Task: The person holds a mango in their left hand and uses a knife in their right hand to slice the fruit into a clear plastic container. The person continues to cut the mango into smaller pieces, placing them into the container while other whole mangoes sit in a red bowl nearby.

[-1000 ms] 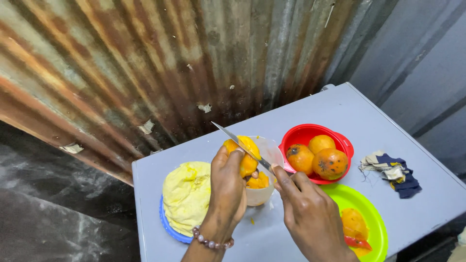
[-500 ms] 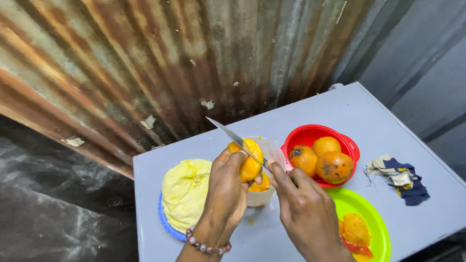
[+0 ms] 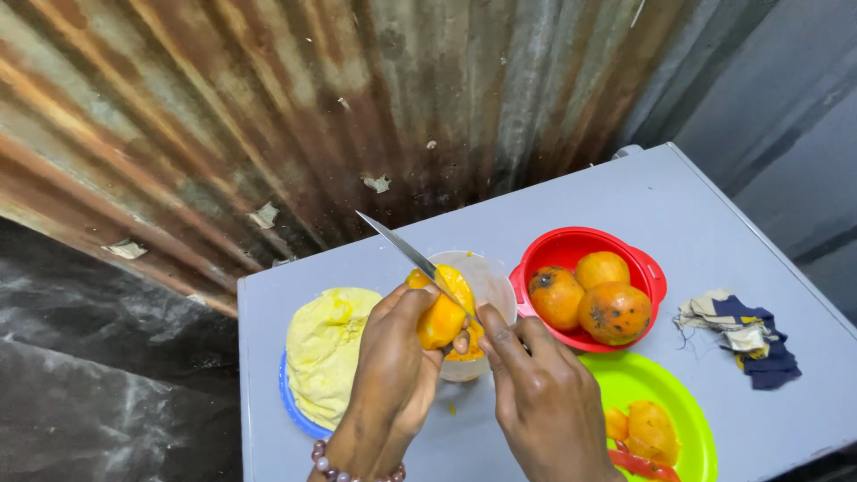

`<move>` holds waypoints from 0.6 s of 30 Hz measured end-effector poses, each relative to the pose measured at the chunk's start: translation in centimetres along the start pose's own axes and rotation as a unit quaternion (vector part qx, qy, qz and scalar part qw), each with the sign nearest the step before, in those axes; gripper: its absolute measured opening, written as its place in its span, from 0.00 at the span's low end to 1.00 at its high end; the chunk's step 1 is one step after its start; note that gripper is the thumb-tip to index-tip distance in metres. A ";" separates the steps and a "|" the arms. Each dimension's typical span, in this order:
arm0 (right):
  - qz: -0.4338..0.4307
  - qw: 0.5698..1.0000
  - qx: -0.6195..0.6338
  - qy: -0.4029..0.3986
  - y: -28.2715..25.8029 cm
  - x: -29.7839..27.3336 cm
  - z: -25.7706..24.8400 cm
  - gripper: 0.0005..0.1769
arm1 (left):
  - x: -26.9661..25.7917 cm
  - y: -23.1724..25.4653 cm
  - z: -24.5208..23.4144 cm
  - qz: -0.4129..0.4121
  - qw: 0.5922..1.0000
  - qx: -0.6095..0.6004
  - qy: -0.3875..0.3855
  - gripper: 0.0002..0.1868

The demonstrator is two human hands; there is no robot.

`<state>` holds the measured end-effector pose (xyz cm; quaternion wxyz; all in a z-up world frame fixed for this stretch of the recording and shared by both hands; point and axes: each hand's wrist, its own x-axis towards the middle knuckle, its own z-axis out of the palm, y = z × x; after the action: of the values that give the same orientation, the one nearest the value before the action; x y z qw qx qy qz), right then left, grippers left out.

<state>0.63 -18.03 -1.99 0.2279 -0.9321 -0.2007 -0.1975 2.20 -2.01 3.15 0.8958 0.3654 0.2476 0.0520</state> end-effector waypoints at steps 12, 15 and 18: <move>0.044 0.998 0.037 0.004 -1.6 -1.0 -0.2 0.24 | -1.1 0.3 -2.8 -0.027 0.991 0.069 -0.111 0.06; 0.040 0.994 0.087 0.049 -3.4 -1.7 -2.1 0.21 | -1.3 2.2 -2.9 -0.035 0.984 0.110 -0.135 0.10; 0.081 0.993 0.087 0.016 -4.6 -2.3 -3.0 0.23 | -0.2 2.4 -3.7 -0.048 0.977 0.152 -0.138 0.10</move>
<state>-4.25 -16.38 1.01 0.3269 -0.9184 -0.1378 -0.1752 0.41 2.01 2.60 0.8569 0.4884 0.1437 -0.0805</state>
